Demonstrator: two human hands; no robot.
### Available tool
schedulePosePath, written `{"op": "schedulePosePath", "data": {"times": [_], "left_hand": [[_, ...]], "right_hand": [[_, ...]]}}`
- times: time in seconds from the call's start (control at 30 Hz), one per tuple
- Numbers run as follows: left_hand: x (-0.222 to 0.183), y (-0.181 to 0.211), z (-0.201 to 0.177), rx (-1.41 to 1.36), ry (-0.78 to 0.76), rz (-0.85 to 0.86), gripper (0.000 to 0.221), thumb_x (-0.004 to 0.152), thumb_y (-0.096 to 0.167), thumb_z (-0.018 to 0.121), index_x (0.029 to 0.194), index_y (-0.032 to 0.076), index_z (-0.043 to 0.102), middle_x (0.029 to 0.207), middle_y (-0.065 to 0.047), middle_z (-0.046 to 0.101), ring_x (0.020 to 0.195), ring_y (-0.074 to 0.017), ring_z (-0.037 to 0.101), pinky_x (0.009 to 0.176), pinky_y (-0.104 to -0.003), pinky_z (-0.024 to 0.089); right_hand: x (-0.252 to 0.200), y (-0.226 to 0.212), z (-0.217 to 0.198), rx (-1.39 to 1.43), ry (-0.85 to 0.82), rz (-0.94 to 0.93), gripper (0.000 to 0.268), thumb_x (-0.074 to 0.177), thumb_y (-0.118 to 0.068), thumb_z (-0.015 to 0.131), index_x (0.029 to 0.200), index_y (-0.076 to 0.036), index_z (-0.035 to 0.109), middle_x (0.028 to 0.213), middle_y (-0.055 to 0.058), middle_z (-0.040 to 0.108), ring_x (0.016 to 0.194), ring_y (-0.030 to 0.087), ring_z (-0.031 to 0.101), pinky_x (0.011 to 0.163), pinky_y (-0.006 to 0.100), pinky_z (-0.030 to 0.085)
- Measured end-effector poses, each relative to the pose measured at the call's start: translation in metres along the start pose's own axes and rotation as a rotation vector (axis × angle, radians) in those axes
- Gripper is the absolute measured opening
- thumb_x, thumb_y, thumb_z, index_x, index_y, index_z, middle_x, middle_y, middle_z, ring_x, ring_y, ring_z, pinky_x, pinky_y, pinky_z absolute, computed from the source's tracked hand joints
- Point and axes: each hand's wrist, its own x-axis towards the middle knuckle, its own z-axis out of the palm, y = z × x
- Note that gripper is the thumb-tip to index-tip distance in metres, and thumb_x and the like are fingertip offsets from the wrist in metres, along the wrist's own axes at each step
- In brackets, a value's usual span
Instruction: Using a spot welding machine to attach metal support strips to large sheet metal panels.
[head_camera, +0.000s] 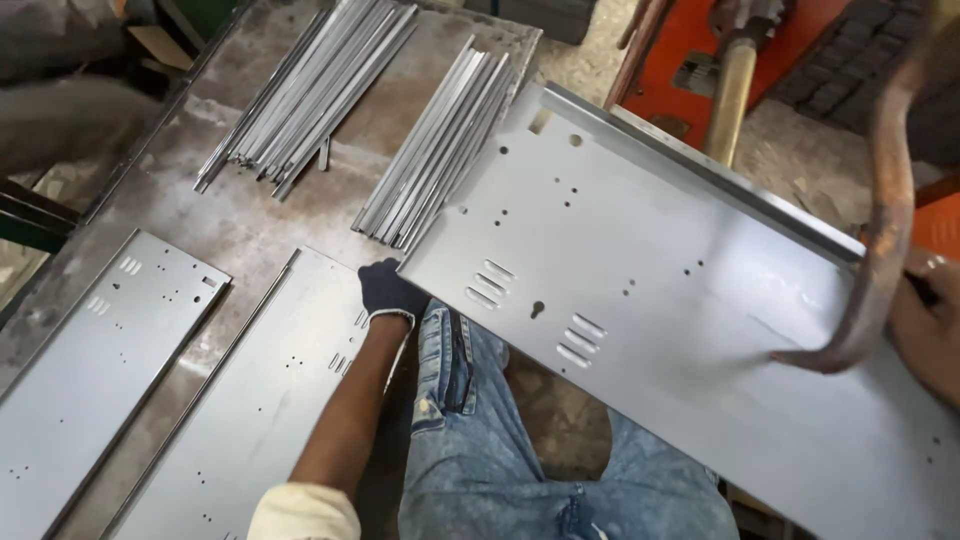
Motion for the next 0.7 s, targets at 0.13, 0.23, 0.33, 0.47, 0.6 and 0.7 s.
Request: {"op": "schedulePosePath", "data": {"times": [0.13, 0.23, 0.33, 0.47, 0.6, 0.7], "left_hand": [[0.017, -0.038, 0.073, -0.171, 0.000, -0.117, 0.032, 0.080, 0.038, 0.069, 0.090, 0.008, 0.075, 0.090, -0.018, 0.073, 0.091, -0.0371, 0.066, 0.079, -0.045, 0.051], [0.031, -0.059, 0.108, -0.149, -0.113, -0.084, 0.033, 0.098, 0.035, 0.055, 0.091, 0.007, 0.073, 0.093, -0.017, 0.074, 0.091, -0.0344, 0.070, 0.080, -0.046, 0.053], [0.026, -0.044, 0.047, -0.039, -0.096, 0.034, 0.032, 0.098, 0.033, 0.054, 0.089, 0.009, 0.074, 0.094, -0.017, 0.074, 0.093, -0.0341, 0.071, 0.083, -0.046, 0.054], [0.009, -0.027, -0.017, -0.150, -0.054, 0.024, 0.029, 0.087, 0.037, 0.063, 0.091, 0.010, 0.076, 0.096, -0.019, 0.072, 0.089, -0.0393, 0.068, 0.077, -0.049, 0.054], [0.003, -0.037, 0.003, -0.030, -0.028, 0.081, 0.022, 0.088, 0.032, 0.062, 0.091, 0.014, 0.075, 0.092, -0.017, 0.072, 0.090, -0.0378, 0.068, 0.078, -0.050, 0.053], [0.004, -0.048, 0.038, 0.100, -0.005, 0.121, 0.022, 0.082, 0.032, 0.066, 0.087, 0.013, 0.076, 0.092, -0.014, 0.071, 0.091, -0.0356, 0.069, 0.078, -0.046, 0.054]], "right_hand": [[-0.009, -0.156, -0.023, -0.148, -0.077, 0.124, 0.027, 0.114, -0.020, 0.051, 0.116, -0.001, 0.070, 0.080, 0.017, 0.076, 0.063, 0.026, 0.076, 0.065, 0.039, 0.059], [-0.007, -0.172, -0.036, -0.283, -0.074, 0.141, 0.026, 0.111, -0.019, 0.056, 0.124, -0.004, 0.073, 0.083, 0.016, 0.077, 0.061, 0.027, 0.076, 0.067, 0.039, 0.060], [-0.004, -0.165, -0.038, -0.282, 0.058, -0.065, 0.027, 0.105, -0.019, 0.063, 0.125, -0.005, 0.074, 0.087, 0.017, 0.075, 0.066, 0.026, 0.073, 0.071, 0.039, 0.058], [0.001, -0.172, -0.038, -0.243, 0.046, -0.064, 0.028, 0.101, -0.020, 0.067, 0.121, -0.001, 0.075, 0.081, 0.020, 0.071, 0.064, 0.032, 0.068, 0.065, 0.044, 0.053], [0.004, -0.169, -0.035, -0.299, 0.029, -0.051, 0.028, 0.101, -0.020, 0.068, 0.120, -0.001, 0.075, 0.079, 0.020, 0.070, 0.062, 0.032, 0.067, 0.066, 0.044, 0.053], [0.002, -0.172, -0.039, -0.288, 0.047, -0.060, 0.030, 0.101, -0.019, 0.068, 0.125, -0.003, 0.075, 0.079, 0.021, 0.070, 0.065, 0.033, 0.068, 0.066, 0.045, 0.053]]}}
